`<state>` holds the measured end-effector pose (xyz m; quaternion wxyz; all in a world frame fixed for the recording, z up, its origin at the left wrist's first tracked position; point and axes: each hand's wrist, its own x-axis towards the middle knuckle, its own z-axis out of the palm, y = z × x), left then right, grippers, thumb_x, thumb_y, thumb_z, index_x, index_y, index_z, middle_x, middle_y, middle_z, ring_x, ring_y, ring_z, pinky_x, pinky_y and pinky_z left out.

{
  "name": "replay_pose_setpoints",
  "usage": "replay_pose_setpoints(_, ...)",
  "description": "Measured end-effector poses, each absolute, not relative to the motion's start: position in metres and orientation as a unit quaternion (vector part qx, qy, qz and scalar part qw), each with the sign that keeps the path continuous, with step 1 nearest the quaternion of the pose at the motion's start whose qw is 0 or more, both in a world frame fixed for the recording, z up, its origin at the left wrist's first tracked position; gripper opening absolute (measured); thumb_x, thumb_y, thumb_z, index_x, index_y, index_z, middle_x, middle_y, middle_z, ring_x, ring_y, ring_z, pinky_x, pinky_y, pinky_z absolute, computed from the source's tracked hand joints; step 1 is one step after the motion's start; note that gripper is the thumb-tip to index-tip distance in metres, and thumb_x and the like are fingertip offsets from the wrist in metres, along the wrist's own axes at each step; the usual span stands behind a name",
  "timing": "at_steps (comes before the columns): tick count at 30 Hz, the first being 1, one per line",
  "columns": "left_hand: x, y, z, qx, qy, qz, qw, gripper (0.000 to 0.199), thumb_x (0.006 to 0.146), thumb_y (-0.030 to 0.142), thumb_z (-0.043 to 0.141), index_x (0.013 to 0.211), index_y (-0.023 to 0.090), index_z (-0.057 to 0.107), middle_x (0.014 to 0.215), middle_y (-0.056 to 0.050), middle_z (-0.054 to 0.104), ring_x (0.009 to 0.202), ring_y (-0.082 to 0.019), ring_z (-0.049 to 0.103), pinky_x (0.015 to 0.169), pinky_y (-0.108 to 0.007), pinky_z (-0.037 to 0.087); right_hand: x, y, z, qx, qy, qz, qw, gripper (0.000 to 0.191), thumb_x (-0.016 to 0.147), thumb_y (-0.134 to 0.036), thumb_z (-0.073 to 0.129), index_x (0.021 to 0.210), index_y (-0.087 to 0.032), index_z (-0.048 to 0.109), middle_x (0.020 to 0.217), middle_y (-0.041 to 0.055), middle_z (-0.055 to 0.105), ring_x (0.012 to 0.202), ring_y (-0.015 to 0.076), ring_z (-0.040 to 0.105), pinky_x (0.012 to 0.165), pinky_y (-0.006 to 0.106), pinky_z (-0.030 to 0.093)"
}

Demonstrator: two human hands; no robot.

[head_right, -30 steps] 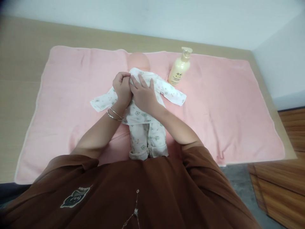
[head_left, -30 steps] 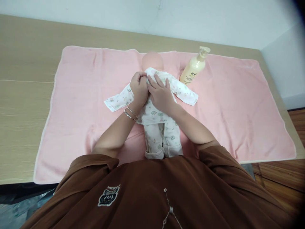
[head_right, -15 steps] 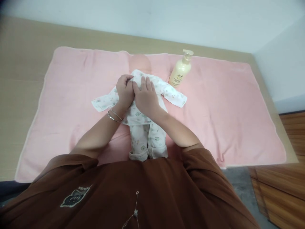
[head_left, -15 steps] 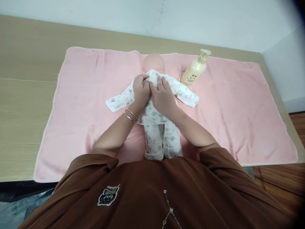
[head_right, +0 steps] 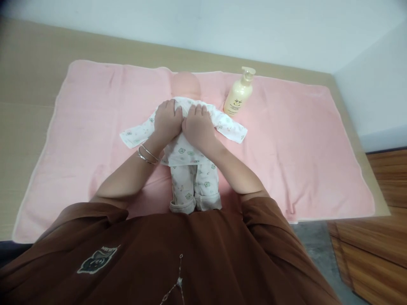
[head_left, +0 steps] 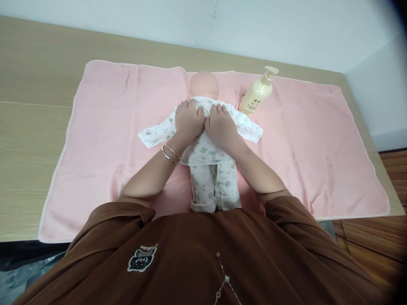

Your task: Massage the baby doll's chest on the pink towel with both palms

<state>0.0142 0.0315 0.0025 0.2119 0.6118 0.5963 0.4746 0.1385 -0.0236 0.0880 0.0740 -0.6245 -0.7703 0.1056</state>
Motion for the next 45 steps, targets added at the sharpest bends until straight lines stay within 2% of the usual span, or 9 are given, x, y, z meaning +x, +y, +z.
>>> replay_pose_setpoints(6, 0.020, 0.000, 0.024, 0.666, 0.622, 0.373, 0.173, 0.049, 0.103, 0.049, 0.053, 0.133, 0.011, 0.063, 0.156, -0.029, 0.058, 0.156, -0.046, 0.045, 0.136, -0.064, 0.025, 0.160, -0.001, 0.095, -0.599, -0.784, 0.136, 0.089, 0.049, 0.111, -0.022, 0.029, 0.132, -0.002, 0.068, 0.135, 0.0239, 0.072, 0.135, 0.0361, 0.067, 0.122, 0.051, 0.051)
replay_pose_setpoints(11, 0.019, -0.012, 0.037, 0.715, 0.609, 0.290, 0.186, 0.064, 0.103, 0.049, 0.051, 0.150, 0.006, 0.054, 0.170, -0.032, 0.042, 0.164, -0.049, 0.031, 0.137, -0.068, 0.020, 0.165, 0.015, 0.083, -0.626, -0.763, 0.134, 0.093, 0.062, 0.111, -0.031, 0.041, 0.159, 0.009, 0.044, 0.169, 0.0285, 0.045, 0.162, 0.0393, 0.040, 0.138, 0.054, 0.029)
replay_pose_setpoints(16, 0.004, 0.015, 0.023, 0.712, 0.569, 0.336, 0.236, 0.062, 0.102, 0.064, 0.046, 0.135, 0.015, 0.065, 0.157, -0.028, 0.057, 0.158, -0.049, 0.041, 0.137, -0.070, 0.018, 0.147, -0.018, 0.096, -0.613, -0.781, 0.093, 0.075, 0.051, 0.110, -0.023, 0.036, 0.144, 0.007, 0.060, 0.152, 0.0290, 0.062, 0.151, 0.0414, 0.053, 0.130, 0.055, 0.041)
replay_pose_setpoints(23, 0.024, -0.023, 0.045, 0.732, 0.608, 0.266, 0.154, 0.065, 0.101, 0.036, 0.051, 0.156, 0.001, 0.049, 0.170, -0.032, 0.043, 0.165, -0.046, 0.034, 0.139, -0.065, 0.021, 0.171, 0.014, 0.086, -0.595, -0.783, 0.140, 0.114, 0.048, 0.109, -0.027, 0.035, 0.137, -0.004, 0.066, 0.144, 0.0217, 0.069, 0.138, 0.0366, 0.063, 0.124, 0.051, 0.048)
replay_pose_setpoints(28, 0.008, 0.004, 0.037, 0.781, 0.539, 0.268, 0.167, 0.037, 0.098, 0.032, 0.050, 0.115, 0.008, 0.072, 0.143, -0.033, 0.065, 0.152, -0.051, 0.048, 0.132, -0.072, 0.030, 0.160, -0.004, 0.090, -0.602, -0.790, 0.086, 0.083, 0.050, 0.110, -0.026, 0.033, 0.132, 0.002, 0.068, 0.140, 0.0272, 0.070, 0.139, 0.0414, 0.062, 0.123, 0.054, 0.047)
replay_pose_setpoints(31, -0.001, 0.022, 0.027, 0.785, 0.532, 0.255, 0.188, 0.033, 0.099, 0.035, 0.046, 0.088, 0.013, 0.069, 0.120, -0.034, 0.069, 0.141, -0.056, 0.054, 0.124, -0.081, 0.031, 0.149, -0.021, 0.097, -0.603, -0.793, 0.062, 0.060, 0.048, 0.108, -0.020, 0.034, 0.131, 0.005, 0.068, 0.139, 0.0298, 0.069, 0.140, 0.0420, 0.061, 0.124, 0.055, 0.047)
replay_pose_setpoints(35, 0.005, 0.012, 0.024, 0.756, 0.540, 0.314, 0.196, 0.041, 0.102, 0.048, 0.049, 0.112, 0.014, 0.069, 0.136, -0.031, 0.065, 0.151, -0.052, 0.045, 0.133, -0.075, 0.022, 0.157, -0.006, 0.094, -0.612, -0.781, 0.103, 0.069, 0.048, 0.109, -0.022, 0.031, 0.131, -0.002, 0.069, 0.142, 0.0249, 0.069, 0.139, 0.0392, 0.063, 0.122, 0.055, 0.050)
replay_pose_setpoints(39, 0.008, -0.002, 0.030, 0.784, 0.524, 0.271, 0.193, 0.053, 0.102, 0.043, 0.047, 0.140, 0.009, 0.060, 0.158, -0.030, 0.053, 0.159, -0.050, 0.037, 0.136, -0.072, 0.023, 0.164, 0.010, 0.085, -0.606, -0.780, 0.137, 0.077, 0.057, 0.110, -0.025, 0.033, 0.157, 0.005, 0.048, 0.168, 0.0246, 0.048, 0.161, 0.0392, 0.041, 0.137, 0.057, 0.031)
replay_pose_setpoints(45, -0.001, 0.020, 0.024, 0.799, 0.505, 0.267, 0.188, 0.033, 0.100, 0.035, 0.047, 0.101, 0.011, 0.070, 0.133, -0.032, 0.066, 0.150, -0.053, 0.048, 0.133, -0.074, 0.026, 0.148, -0.023, 0.097, -0.597, -0.795, 0.094, 0.048, 0.059, 0.109, -0.019, 0.034, 0.158, 0.013, 0.043, 0.164, 0.0324, 0.049, 0.161, 0.0416, 0.042, 0.137, 0.053, 0.032)
